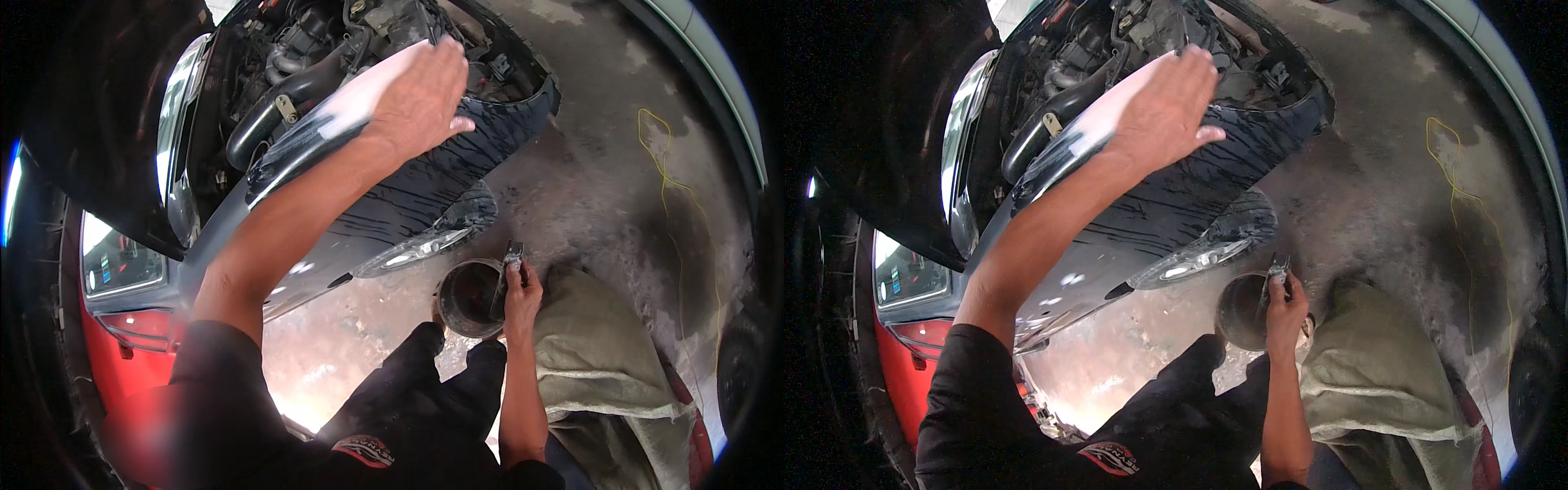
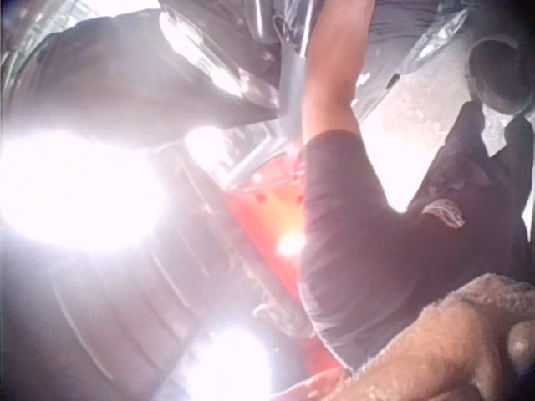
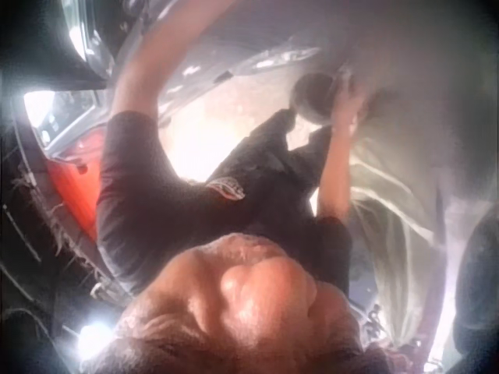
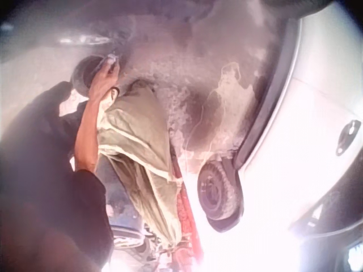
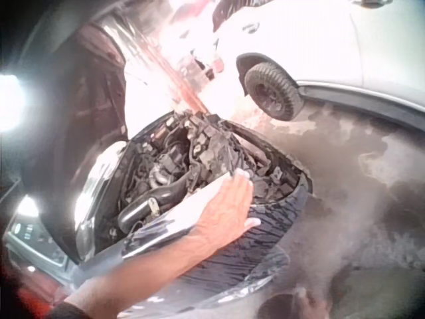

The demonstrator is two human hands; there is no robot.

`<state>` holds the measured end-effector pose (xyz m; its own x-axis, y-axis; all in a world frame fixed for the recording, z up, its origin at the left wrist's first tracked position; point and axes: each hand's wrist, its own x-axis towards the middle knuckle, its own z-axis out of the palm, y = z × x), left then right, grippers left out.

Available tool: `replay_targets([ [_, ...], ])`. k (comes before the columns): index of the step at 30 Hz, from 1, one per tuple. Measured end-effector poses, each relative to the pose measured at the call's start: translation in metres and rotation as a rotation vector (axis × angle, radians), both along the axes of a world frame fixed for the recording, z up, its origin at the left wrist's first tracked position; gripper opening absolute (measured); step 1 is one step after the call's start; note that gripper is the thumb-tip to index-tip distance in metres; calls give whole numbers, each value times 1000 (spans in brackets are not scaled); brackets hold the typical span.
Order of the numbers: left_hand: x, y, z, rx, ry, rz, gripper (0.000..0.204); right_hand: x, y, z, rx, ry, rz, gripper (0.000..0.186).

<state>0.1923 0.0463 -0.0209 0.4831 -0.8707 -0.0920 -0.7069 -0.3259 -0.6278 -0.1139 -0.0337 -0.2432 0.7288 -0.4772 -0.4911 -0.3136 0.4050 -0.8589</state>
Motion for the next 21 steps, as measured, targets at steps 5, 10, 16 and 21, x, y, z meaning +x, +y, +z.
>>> replay_targets([
  [5,-37,5,-16,9,399,-145,78,-3,-18,34,-44,-32,-52,37],
  [10,-43,33,23,-55,315,-152,68,58,-51,98,-167,-174,2,36],
  [16,-29,87,74,-178,135,86,74,185,-71,172,-575,-436,56,45],
  [21,-27,104,63,-288,122,122,80,254,-75,199,-539,-223,317,49],
])
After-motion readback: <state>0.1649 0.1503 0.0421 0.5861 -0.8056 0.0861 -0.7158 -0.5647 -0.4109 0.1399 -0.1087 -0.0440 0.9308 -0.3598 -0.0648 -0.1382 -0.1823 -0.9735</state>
